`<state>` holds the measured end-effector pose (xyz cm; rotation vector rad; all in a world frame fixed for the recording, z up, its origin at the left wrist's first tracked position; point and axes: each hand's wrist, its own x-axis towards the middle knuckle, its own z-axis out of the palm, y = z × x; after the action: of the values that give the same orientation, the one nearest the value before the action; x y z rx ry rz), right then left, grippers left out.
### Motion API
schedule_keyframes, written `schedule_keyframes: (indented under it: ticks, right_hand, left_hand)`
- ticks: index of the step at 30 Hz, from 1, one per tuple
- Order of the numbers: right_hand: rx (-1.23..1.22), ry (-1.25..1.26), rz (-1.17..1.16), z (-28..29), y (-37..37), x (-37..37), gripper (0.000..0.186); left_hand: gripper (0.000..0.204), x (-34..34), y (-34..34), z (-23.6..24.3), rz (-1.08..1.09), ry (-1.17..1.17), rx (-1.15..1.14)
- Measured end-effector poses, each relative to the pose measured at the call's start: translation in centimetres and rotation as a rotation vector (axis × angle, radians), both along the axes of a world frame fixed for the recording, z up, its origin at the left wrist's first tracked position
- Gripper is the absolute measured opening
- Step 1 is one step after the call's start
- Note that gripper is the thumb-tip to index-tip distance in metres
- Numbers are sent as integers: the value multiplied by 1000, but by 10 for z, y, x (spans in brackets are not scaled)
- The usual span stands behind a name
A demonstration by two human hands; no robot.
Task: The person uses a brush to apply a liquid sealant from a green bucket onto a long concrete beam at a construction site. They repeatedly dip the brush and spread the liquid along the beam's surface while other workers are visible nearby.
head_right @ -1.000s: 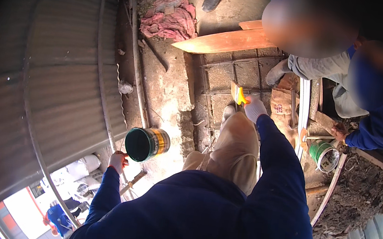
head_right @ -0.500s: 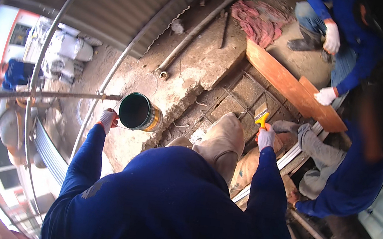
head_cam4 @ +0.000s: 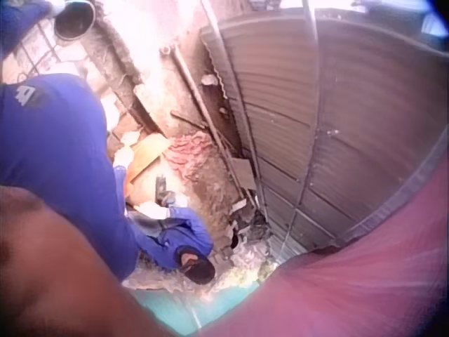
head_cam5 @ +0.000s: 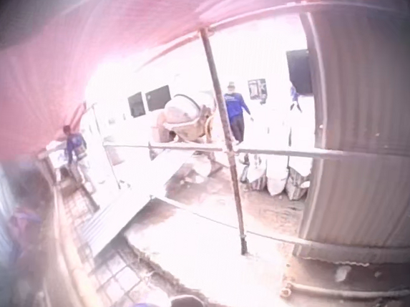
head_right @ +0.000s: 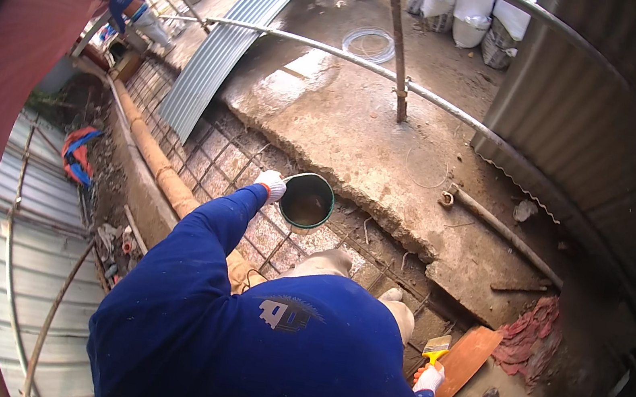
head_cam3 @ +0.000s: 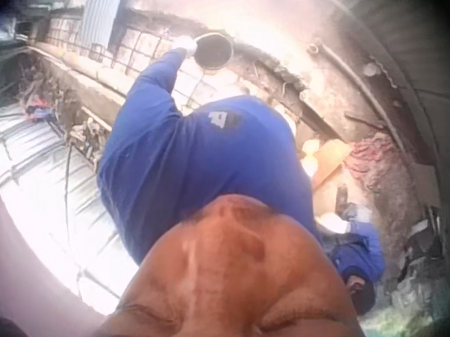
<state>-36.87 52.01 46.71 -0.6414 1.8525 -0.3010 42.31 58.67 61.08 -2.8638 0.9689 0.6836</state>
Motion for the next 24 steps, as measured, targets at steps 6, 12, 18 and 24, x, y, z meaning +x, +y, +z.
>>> schedule_keyframes:
  ticks: [6,12,18,24]
  right_hand:
    - [-17,-166,499,48,-206,57,33]
    - [-66,-188,886,76,-289,191,41]
    - [-96,-264,1241,94,-243,337,42]
    - [-42,-291,1421,117,-173,413,42]
  left_hand:
    - [13,-39,227,-36,577,-67,-342]
    - [16,-166,325,-8,1361,112,-736]
    - [15,-263,434,-20,1672,106,-742]
    - [24,-312,515,-43,1860,115,-591]
